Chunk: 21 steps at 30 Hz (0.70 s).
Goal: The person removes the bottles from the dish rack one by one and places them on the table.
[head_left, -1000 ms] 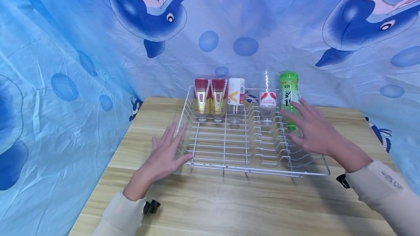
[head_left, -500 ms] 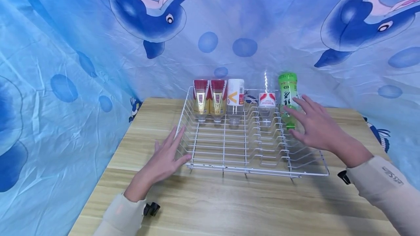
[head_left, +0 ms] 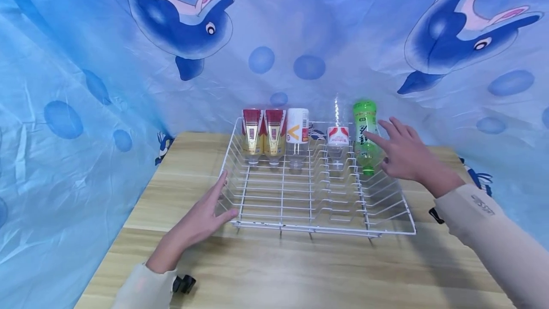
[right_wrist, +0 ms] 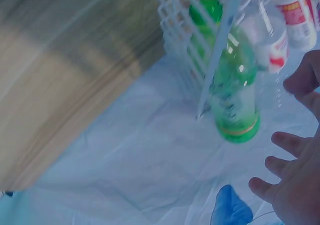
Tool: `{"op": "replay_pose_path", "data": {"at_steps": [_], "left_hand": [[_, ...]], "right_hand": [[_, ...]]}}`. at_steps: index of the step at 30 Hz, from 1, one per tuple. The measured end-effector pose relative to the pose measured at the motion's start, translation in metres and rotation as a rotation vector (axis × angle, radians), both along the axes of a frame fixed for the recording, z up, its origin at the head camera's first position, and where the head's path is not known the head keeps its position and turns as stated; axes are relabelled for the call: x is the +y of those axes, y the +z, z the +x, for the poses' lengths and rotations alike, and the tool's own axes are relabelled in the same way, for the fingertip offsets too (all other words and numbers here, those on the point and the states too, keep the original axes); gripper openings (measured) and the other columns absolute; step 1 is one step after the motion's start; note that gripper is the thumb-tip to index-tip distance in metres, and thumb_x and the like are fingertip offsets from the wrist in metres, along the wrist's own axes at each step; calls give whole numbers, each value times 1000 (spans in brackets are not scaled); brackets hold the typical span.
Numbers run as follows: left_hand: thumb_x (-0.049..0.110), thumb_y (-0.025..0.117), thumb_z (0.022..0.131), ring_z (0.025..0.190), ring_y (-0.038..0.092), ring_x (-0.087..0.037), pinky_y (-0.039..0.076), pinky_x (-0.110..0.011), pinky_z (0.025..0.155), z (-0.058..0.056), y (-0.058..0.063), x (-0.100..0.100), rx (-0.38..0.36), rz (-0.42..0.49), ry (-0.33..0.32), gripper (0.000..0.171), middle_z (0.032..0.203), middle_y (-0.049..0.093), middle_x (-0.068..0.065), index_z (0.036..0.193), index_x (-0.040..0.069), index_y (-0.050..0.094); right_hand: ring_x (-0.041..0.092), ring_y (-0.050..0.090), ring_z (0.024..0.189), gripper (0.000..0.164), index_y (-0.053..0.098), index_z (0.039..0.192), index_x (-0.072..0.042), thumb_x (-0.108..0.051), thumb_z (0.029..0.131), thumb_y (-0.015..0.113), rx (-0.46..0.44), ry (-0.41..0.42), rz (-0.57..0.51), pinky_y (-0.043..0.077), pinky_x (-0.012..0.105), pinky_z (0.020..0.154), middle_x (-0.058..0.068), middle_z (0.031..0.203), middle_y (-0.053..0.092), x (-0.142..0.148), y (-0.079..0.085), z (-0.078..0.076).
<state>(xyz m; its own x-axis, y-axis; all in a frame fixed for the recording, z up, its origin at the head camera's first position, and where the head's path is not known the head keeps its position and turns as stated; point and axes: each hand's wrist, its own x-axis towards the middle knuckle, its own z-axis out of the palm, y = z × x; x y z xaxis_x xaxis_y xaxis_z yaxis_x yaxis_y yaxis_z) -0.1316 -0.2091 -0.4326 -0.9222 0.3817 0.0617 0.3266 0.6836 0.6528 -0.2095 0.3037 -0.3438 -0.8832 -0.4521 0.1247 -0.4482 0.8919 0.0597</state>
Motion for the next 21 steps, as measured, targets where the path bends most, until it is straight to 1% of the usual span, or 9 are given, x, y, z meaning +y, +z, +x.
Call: {"op": "replay_pose_path", "data": {"at_steps": [2,3,5,9,12,17,19,21], "left_hand": [[48,63,97,136,42,-49,34,-71,105,2,0,-2,-9,23,8,98,164,21,-21,162,33,-8],[47,64,97,135,43,-49,34,-72,105,2,0,-2,-10,31,8,98,163,23,-23,162,33,-8],[45,65,96,132,47,-49,36,-72,104,2,0,-2,-14,40,7,99,162,24,-24,162,32,-7],[40,67,96,127,52,-47,38,-72,102,2,1,-3,-13,47,2,99,161,26,-26,163,28,-5],[39,67,96,128,51,-48,38,-71,103,2,0,-3,-12,51,4,99,160,27,-26,163,27,-4],[47,66,96,130,49,-48,37,-70,104,2,-1,-3,-16,49,9,99,161,26,-25,162,32,-6],[50,65,95,133,46,-48,35,-71,105,2,-1,-2,-17,47,11,98,161,26,-24,162,33,-6],[51,64,95,135,44,-49,34,-71,106,2,-1,-2,-19,45,16,98,162,26,-24,162,33,-5]], "right_hand": [[56,16,143,79,43,154,-17,-6,78,63,3,7,18,22,77,107,30,157,24,1,0,-6],[56,16,144,83,41,155,-18,-2,76,62,-2,8,31,22,77,107,30,157,23,2,1,-8],[55,16,144,88,38,157,-19,3,75,60,12,18,67,22,75,108,30,158,21,4,2,-13],[52,15,145,97,34,159,-22,10,73,67,30,41,146,22,73,110,29,159,19,2,2,-23],[52,17,145,96,37,157,-21,8,73,72,62,66,196,24,72,110,30,159,21,1,1,-29],[52,23,142,88,46,152,-19,2,74,79,139,108,267,29,70,109,33,156,26,4,-2,-40],[51,26,142,86,48,150,-19,3,74,79,173,137,289,31,69,108,33,154,30,6,-3,-45],[50,29,141,80,52,148,-19,8,77,76,201,168,300,34,67,107,31,153,32,8,-3,-49]]}}
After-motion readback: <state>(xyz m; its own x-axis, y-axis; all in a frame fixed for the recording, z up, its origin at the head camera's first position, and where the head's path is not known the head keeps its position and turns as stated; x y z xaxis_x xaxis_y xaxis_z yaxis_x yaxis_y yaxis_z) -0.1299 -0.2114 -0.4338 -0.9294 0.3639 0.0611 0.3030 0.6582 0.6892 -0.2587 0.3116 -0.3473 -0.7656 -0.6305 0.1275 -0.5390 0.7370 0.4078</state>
